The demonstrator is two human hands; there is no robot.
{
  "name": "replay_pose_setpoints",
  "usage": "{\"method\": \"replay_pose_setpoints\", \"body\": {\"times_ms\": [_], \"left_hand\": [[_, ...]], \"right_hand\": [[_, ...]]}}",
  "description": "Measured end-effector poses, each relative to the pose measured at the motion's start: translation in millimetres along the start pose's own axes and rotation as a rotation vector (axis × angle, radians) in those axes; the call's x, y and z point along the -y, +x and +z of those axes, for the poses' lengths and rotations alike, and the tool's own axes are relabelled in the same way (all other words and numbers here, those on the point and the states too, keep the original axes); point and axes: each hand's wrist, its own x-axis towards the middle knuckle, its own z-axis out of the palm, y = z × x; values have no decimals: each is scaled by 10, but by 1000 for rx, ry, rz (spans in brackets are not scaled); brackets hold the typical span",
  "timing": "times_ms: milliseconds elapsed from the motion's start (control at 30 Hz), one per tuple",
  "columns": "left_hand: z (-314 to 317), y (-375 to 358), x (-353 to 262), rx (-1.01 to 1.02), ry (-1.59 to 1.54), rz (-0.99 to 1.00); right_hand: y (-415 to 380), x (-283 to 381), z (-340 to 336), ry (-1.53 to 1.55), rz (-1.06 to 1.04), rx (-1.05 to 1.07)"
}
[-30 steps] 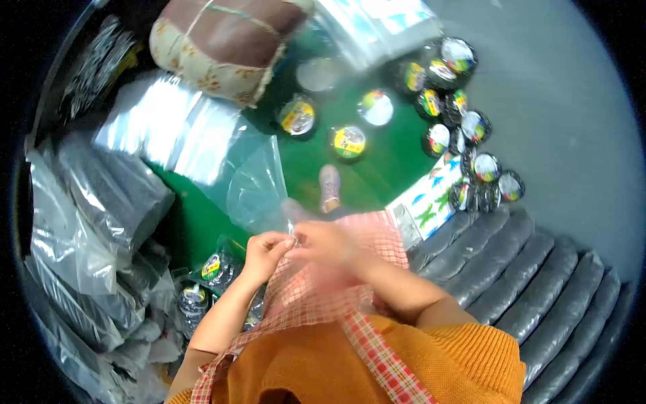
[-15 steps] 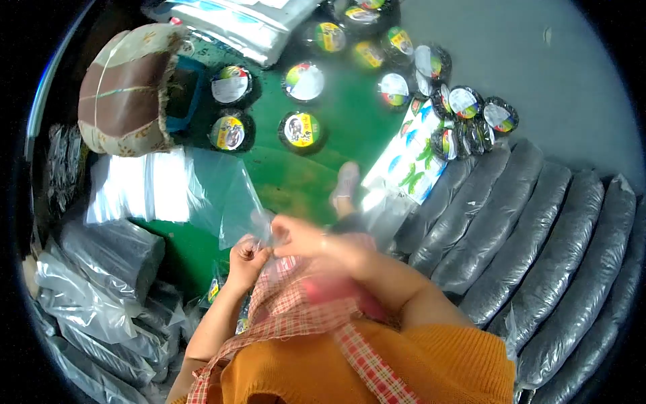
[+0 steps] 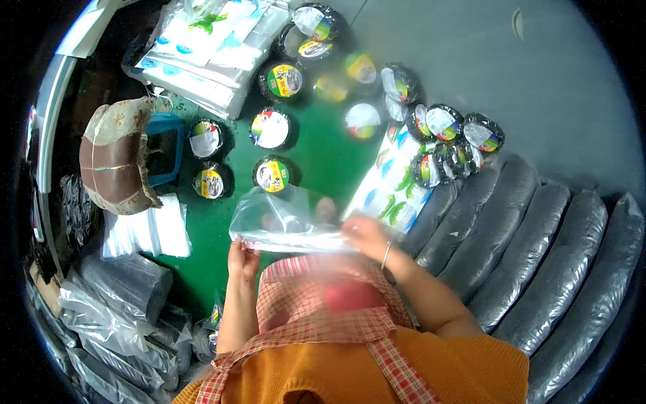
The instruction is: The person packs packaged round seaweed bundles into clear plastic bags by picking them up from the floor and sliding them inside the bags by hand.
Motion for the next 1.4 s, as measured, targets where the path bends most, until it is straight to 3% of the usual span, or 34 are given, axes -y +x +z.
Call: {"method": "replay_pose_setpoints", "body": {"times_ms": [33,100,167,233,300,367,400,433,500,533,567,600,633,733,767,833,933,1000,1133,1167,1200,1233,1300,1333,1367,1400], "left_hand": [[-403,426,106,169,-123,-191],[-628,507,400,186,217,-278],[-452,600,440,79,141,-238],[318,716,-520,278,160,84],[1097,353,-2104,508,83,545],[1276,-321,-3123,563,23,908],[1093,-407,-3199,466,89,1003],[854,-290,-3084,331,227,1023],[234,378,-2340,83,728,785],[-51,647,-1859,59,935,619],[-171,774,-1437,104,1042,495],[-162,821,-1082,156,1067,419],[-31,774,-830,197,1073,386],[760,721,-358,55,1108,449],[853,773,-142,53,1106,436],[1003,844,177,55,1114,426],[1464,783,523,-81,1044,486],[1628,763,630,-54,1051,513],[1724,807,570,-13,1163,559],[1699,826,574,-10,1173,595],[1939,690,472,-43,1047,418],[2005,703,505,-51,1013,449],[2043,701,581,-68,958,503],[2126,657,566,-59,926,403],[2150,674,615,-41,849,445],[2298,594,594,-37,839,457]], "right_hand": [[-85,-247,9,34,181,28],[-163,-751,-19,-85,453,17],[443,-706,-3,-399,488,91],[1420,-60,194,-652,292,155],[2259,1020,486,-539,-49,79],[2573,2122,836,-326,-346,111],[2556,2400,1010,-265,-445,195],[2483,2404,1176,-276,-490,336],[2387,1661,1207,-397,-434,671],[2392,1064,981,-481,-327,778],[2495,612,555,-532,-242,752],[2631,355,43,-576,-181,637],[2732,545,-477,-790,-181,236],[3479,-299,-2179,-914,94,-744],[3625,-191,-2593,-888,474,-692],[3914,-504,-3075,-975,602,-787],[4153,-677,-3345,-923,576,-729],[4105,-644,-3413,-841,748,-656],[3556,-552,-3717,-856,668,-458],[3374,-669,-3770,-773,502,-471],[3382,-150,-3524,-615,334,-428],[3390,369,-3278,-443,182,-360],[3862,1077,-2915,-711,-218,-255],[4181,1414,-2698,-788,-264,-232],[4557,1680,-2536,-889,-423,-205],[4963,1837,-2384,-1009,-449,-203]]}}
